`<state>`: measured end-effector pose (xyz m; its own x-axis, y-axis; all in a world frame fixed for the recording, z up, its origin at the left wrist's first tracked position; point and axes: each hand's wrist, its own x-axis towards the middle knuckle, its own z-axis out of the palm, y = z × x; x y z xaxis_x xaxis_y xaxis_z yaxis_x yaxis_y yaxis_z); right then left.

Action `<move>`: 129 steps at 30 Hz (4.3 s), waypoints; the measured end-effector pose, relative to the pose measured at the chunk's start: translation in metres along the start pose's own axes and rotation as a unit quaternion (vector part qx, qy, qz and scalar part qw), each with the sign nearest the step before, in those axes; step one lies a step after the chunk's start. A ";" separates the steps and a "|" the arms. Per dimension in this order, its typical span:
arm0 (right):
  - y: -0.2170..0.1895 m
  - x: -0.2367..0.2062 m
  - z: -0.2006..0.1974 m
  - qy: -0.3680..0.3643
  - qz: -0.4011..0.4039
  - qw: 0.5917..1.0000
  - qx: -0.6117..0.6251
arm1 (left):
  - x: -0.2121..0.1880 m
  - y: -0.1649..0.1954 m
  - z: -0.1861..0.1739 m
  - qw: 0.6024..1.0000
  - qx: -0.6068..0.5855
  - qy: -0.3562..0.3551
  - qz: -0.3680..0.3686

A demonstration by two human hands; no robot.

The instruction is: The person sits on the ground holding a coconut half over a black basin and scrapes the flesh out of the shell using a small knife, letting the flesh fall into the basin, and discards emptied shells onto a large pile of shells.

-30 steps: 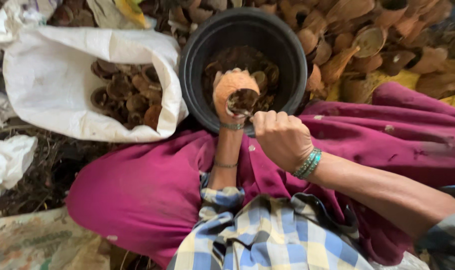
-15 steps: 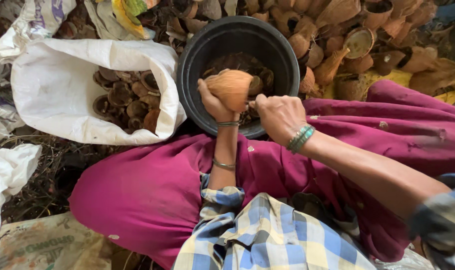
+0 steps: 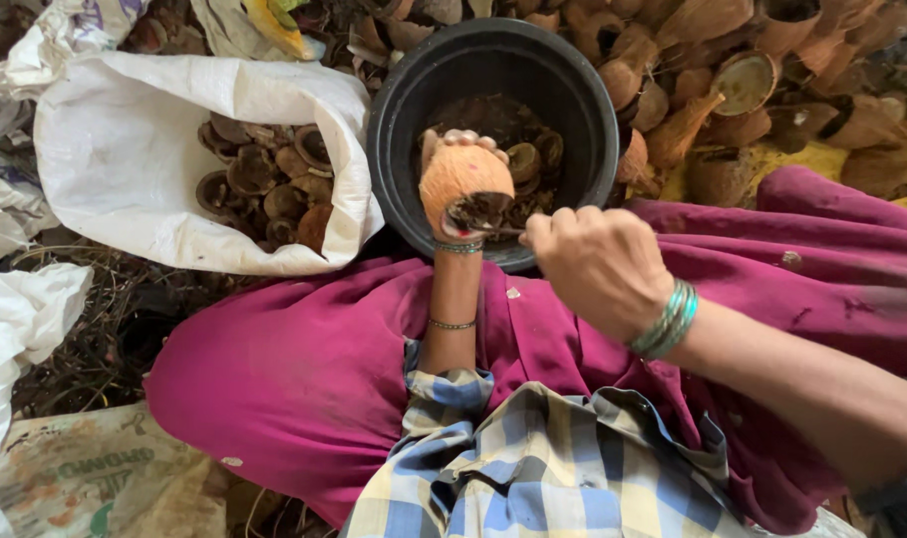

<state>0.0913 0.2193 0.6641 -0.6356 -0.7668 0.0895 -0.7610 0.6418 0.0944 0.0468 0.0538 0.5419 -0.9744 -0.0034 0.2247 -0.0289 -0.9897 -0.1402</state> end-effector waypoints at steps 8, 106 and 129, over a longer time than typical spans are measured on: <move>-0.018 0.001 0.013 0.001 -0.058 0.978 -0.198 | -0.002 0.000 -0.022 0.997 -0.025 0.012 -0.077; 0.014 0.026 0.015 -0.001 0.031 0.997 0.066 | 0.005 0.020 0.000 0.999 0.040 0.024 0.026; -0.012 0.010 0.012 -0.090 0.042 0.995 0.020 | -0.004 0.007 -0.024 0.995 0.068 0.058 0.034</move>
<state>0.0923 0.2038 0.6521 -0.7075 -0.7019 -0.0829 -0.7064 0.7057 0.0538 0.0453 0.0505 0.5166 -0.9925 -0.0620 0.1058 0.0604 -0.9980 -0.0177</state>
